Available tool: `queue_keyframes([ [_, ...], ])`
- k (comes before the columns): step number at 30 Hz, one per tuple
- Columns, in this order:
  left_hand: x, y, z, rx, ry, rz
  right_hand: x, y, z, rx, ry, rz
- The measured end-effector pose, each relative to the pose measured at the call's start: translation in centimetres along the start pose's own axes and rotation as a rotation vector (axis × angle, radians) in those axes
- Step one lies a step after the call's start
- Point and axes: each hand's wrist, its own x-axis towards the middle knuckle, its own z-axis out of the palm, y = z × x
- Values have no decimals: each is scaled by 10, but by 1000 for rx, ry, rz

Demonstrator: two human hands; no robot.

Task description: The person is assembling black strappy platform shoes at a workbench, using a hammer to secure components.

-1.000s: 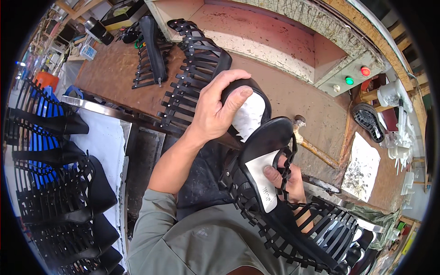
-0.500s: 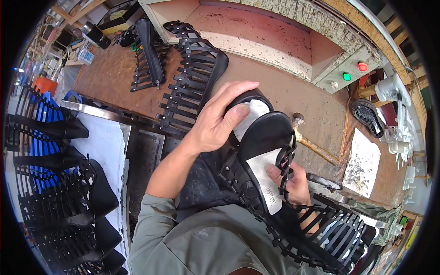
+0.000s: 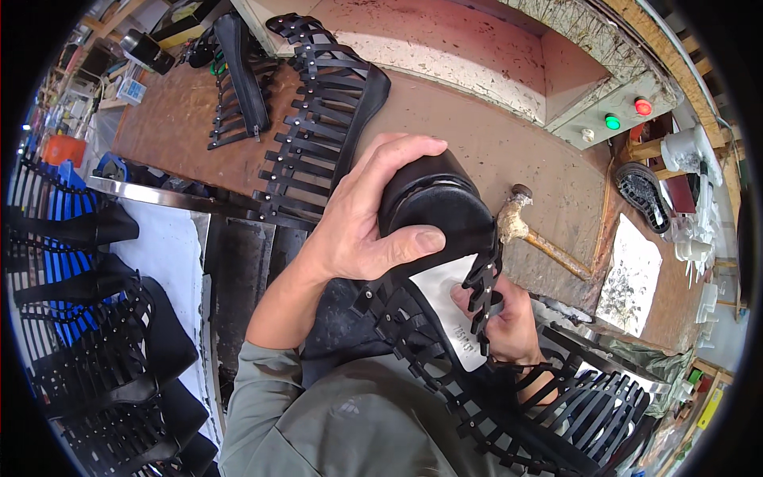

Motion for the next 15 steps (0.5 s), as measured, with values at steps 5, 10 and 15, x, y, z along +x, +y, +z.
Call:
queue_keyframes([
  [5, 0, 4, 0, -36, 4, -25, -1, 4, -2, 4, -29, -70],
  [10, 1, 4, 1, -4, -15, 5, -3, 2, -2, 75, -31, -16],
  [15, 3, 8, 2, -20, -20, -21, -2, 4, -2, 51, -22, -56],
])
